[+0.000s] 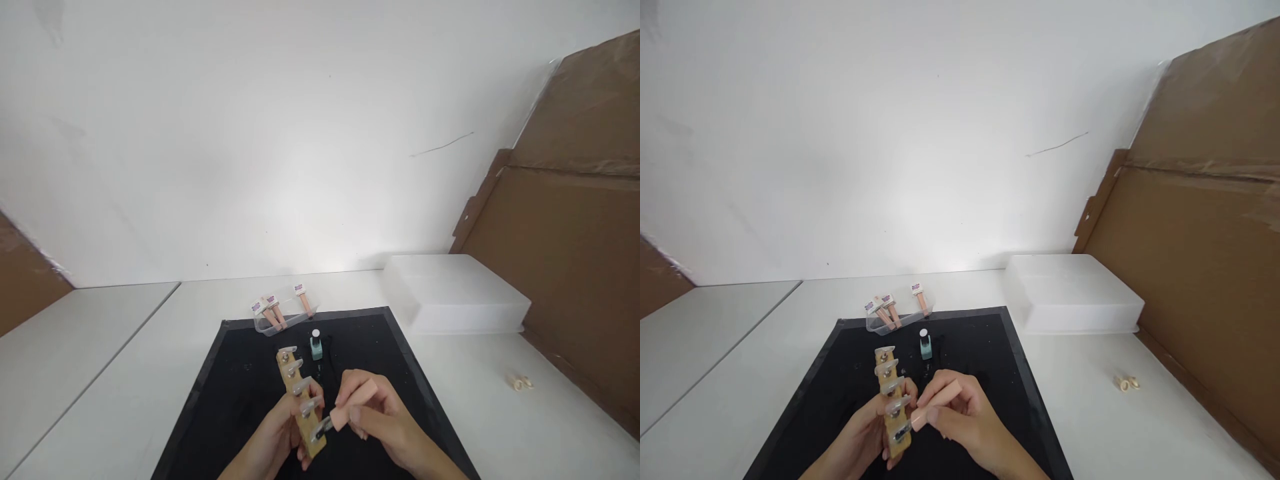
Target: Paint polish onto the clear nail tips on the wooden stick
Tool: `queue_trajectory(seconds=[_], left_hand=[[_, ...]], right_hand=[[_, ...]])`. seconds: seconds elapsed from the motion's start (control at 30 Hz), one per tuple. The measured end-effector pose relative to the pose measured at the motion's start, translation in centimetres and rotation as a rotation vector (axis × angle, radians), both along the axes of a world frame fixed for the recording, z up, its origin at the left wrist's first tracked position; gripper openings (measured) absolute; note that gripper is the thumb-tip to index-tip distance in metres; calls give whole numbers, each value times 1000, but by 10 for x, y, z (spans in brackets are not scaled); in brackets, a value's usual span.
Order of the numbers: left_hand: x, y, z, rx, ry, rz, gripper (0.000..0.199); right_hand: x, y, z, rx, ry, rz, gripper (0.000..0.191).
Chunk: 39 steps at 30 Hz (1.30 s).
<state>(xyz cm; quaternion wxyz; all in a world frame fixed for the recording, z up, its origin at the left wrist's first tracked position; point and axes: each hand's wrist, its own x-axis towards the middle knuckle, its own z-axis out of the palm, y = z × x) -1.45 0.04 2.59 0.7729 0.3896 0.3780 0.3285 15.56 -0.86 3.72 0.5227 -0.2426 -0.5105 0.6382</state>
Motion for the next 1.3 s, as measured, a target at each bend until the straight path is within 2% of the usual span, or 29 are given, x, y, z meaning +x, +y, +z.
queue_trajectory(seconds=[0.23,0.63,0.87,1.3], left_hand=[[0,0,-1,-1,-10,-10,19],[1,0,-2,11,-10,-15,23],[3,1,0,-9,-15,9,19],[2,2,1,-1,-15,-5,20]], right_hand=[[-1,-2,2,-46,14,39,17],[0,-3,5,-64,-28,58,19],[0,-3,7,-32,-58,34,16],[5,-5,0,120,-221,-42,15]])
